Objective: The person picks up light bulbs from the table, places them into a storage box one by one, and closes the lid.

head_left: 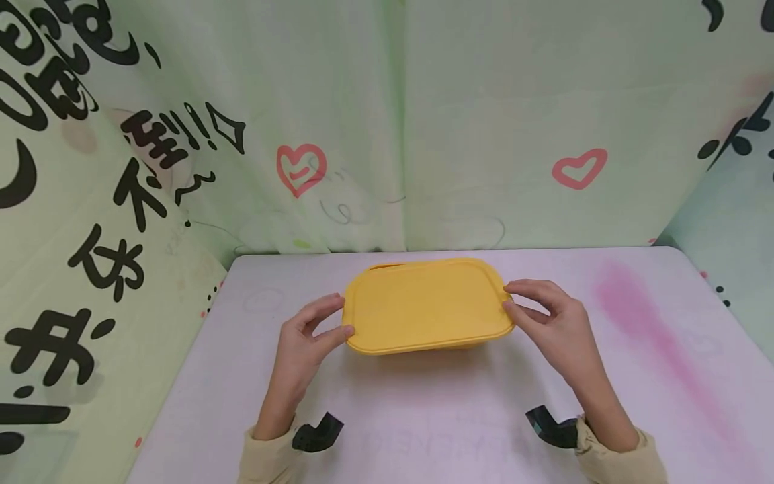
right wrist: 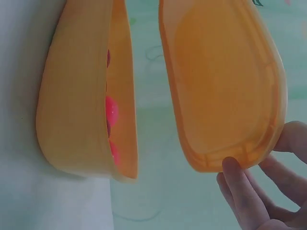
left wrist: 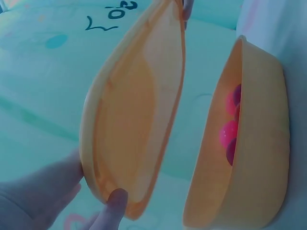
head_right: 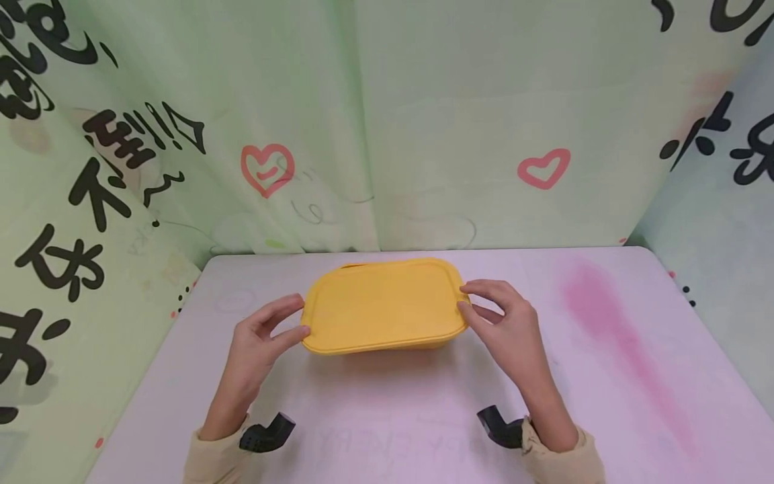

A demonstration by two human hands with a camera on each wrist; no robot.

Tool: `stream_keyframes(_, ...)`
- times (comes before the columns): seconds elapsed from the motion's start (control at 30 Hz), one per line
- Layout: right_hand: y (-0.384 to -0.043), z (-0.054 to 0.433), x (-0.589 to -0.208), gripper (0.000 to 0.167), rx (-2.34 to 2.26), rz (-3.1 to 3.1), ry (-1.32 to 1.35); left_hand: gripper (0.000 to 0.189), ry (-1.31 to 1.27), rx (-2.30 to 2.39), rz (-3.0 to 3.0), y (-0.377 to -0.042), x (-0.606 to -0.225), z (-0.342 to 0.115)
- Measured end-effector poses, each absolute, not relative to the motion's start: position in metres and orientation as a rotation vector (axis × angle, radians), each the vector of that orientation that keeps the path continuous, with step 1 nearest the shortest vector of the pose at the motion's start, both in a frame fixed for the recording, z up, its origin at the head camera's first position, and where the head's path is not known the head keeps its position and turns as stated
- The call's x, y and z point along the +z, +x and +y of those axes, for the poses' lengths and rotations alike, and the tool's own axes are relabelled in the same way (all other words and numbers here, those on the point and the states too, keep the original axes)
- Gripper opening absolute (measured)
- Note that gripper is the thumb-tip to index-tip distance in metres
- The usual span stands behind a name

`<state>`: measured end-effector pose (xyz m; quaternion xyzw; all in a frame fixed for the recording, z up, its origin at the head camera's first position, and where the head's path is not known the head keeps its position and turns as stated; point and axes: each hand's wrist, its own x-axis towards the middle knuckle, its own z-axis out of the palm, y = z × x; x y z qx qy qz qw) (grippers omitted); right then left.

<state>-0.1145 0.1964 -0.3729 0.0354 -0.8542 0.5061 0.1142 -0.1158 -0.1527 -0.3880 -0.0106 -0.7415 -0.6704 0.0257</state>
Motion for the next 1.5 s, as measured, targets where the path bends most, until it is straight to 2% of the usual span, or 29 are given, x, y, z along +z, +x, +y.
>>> stream_keyframes(0.23,-0.117,0.199,-0.377,0.053,1.606,-2.537,0.087,0.062,0.038,-2.067,-2.330,-0.118,-0.394,-0.150)
stream_keyframes(0.53,-0.122,0.202,-0.389,0.061,1.622,-2.613,0.077,0.064,0.086,-2.076,-2.353,-0.123,-0.408,-0.150)
stream_keyframes(0.93,-0.133,0.201,-0.403,0.063,1.594,-2.690,0.049,0.060,0.075,-2.039,-2.358,-0.134,-0.423,-0.148)
stream_keyframes(1.5,-0.150,0.203,-0.422,0.058,1.535,-2.753,0.028,0.054,0.170,-1.971,-2.434,-0.157,-0.439,-0.142)
